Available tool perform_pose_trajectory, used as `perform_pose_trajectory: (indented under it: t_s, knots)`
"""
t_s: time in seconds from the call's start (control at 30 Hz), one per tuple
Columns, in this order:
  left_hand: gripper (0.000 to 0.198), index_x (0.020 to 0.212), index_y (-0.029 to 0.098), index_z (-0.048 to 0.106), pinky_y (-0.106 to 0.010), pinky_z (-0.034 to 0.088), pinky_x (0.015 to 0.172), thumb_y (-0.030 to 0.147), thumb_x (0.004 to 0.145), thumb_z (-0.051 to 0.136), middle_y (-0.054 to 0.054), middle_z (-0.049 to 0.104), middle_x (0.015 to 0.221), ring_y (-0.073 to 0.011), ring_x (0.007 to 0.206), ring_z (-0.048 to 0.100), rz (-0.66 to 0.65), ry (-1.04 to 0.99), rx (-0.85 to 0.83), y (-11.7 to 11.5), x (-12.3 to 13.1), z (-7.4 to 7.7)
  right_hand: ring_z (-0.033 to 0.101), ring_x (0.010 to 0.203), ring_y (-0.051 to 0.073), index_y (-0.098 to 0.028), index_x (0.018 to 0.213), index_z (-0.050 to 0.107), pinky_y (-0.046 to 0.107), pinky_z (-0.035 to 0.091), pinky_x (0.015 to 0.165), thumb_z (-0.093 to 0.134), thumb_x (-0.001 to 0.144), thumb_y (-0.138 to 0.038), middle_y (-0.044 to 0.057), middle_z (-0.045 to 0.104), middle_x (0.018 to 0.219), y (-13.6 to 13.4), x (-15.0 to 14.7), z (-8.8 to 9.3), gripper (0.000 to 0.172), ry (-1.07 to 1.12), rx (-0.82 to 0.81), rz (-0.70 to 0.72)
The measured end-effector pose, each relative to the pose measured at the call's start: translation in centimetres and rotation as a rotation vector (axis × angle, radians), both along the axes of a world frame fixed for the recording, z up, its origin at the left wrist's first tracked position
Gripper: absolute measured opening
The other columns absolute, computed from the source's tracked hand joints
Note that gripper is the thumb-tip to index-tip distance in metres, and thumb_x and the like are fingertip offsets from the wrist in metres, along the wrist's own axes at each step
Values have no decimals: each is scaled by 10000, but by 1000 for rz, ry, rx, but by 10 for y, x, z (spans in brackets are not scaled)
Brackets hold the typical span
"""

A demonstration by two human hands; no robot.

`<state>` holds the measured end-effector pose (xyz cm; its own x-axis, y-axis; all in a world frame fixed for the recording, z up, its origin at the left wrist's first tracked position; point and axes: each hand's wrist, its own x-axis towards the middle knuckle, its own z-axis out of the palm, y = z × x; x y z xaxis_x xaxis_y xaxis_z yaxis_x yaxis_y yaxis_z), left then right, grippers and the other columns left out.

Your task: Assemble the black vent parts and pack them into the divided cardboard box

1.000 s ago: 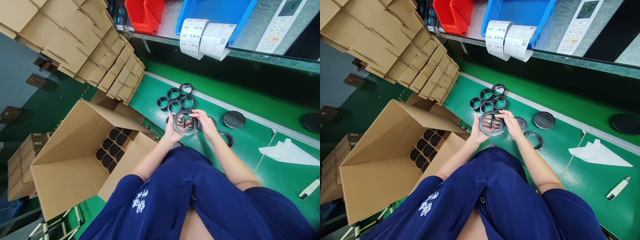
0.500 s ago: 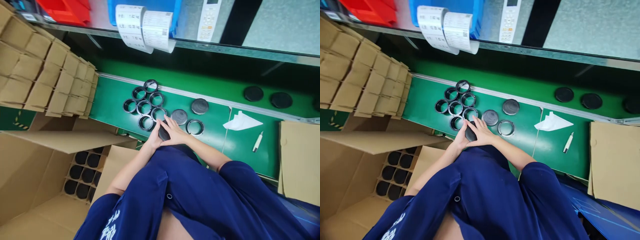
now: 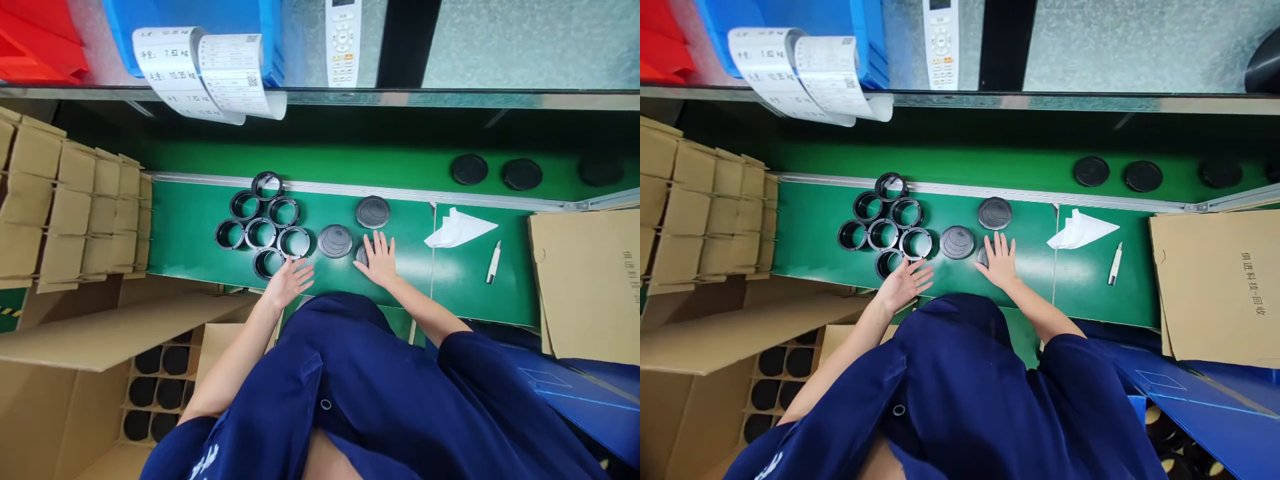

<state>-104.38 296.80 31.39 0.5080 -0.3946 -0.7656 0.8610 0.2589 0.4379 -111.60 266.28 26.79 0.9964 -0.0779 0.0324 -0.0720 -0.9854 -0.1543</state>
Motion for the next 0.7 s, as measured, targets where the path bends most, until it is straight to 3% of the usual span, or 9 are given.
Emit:
perform_pose_trajectory:
  t_s: [0.1,0.23,0.3,0.4,0.43,0.5,0.53,0.6,0.7]
  knots:
    - [575,1434,123,560,-495,447,1168,526,1047,425,-221,557,1505,-308,1359,578,9,23,79,2,4,-5,106,1601,373,-99,1659,254,627,46,1277,426,1010,-569,189,170,1725,5,5,10,819,-75,51,40]
    - [553,1489,96,511,-468,460,1176,438,1070,394,-226,573,1491,-289,1330,616,46,42,166,3,14,-7,231,1583,330,-116,1628,342,593,112,1295,433,1023,-515,155,290,1695,6,4,4,730,-1,109,150]
    - [558,1511,82,491,-476,458,1183,412,1069,403,-234,578,1483,-299,1332,616,64,49,176,2,18,-7,278,1566,312,-193,1615,375,591,134,1296,431,1024,-522,88,335,1686,-12,14,2,679,-16,147,160]
    - [545,1515,69,494,-483,444,1200,365,1061,433,-234,595,1464,-316,1351,598,92,53,185,-1,22,-6,353,1508,321,-254,1503,525,594,147,1284,510,982,-463,46,488,1595,-87,52,23,561,-237,275,-183]
    - [533,1508,66,502,-478,440,1204,345,1058,441,-233,602,1456,-318,1357,591,98,57,195,-3,23,-5,398,1467,313,-214,1416,598,564,173,1279,562,948,-402,78,561,1521,-124,68,34,506,-354,365,-428]
    - [504,1491,68,523,-462,443,1205,303,1050,454,-225,618,1441,-312,1364,582,111,68,218,-5,23,-2,441,1399,321,-3,1404,529,567,289,1207,432,1007,-305,282,507,1490,-203,100,59,508,-477,441,-773]
    - [490,1483,75,532,-450,451,1199,280,1044,463,-219,626,1433,-304,1365,581,124,71,227,-6,23,-1,513,1304,271,-10,1320,577,497,347,1178,480,995,-272,273,563,1409,-239,113,70,429,-559,668,-1045]
    - [470,1468,95,548,-429,476,1179,237,1024,487,-202,643,1419,-288,1360,583,157,74,242,-7,22,2,628,1008,203,-48,1166,629,429,509,981,436,1045,-295,197,669,1151,-296,133,87,336,-551,875,-1213]
    - [455,1428,104,579,-394,509,1149,182,983,529,-184,673,1382,-275,1365,576,199,93,273,-7,20,1,547,609,94,-130,919,629,271,527,645,519,1057,-407,-7,614,766,-333,155,96,329,-461,1101,-1203]
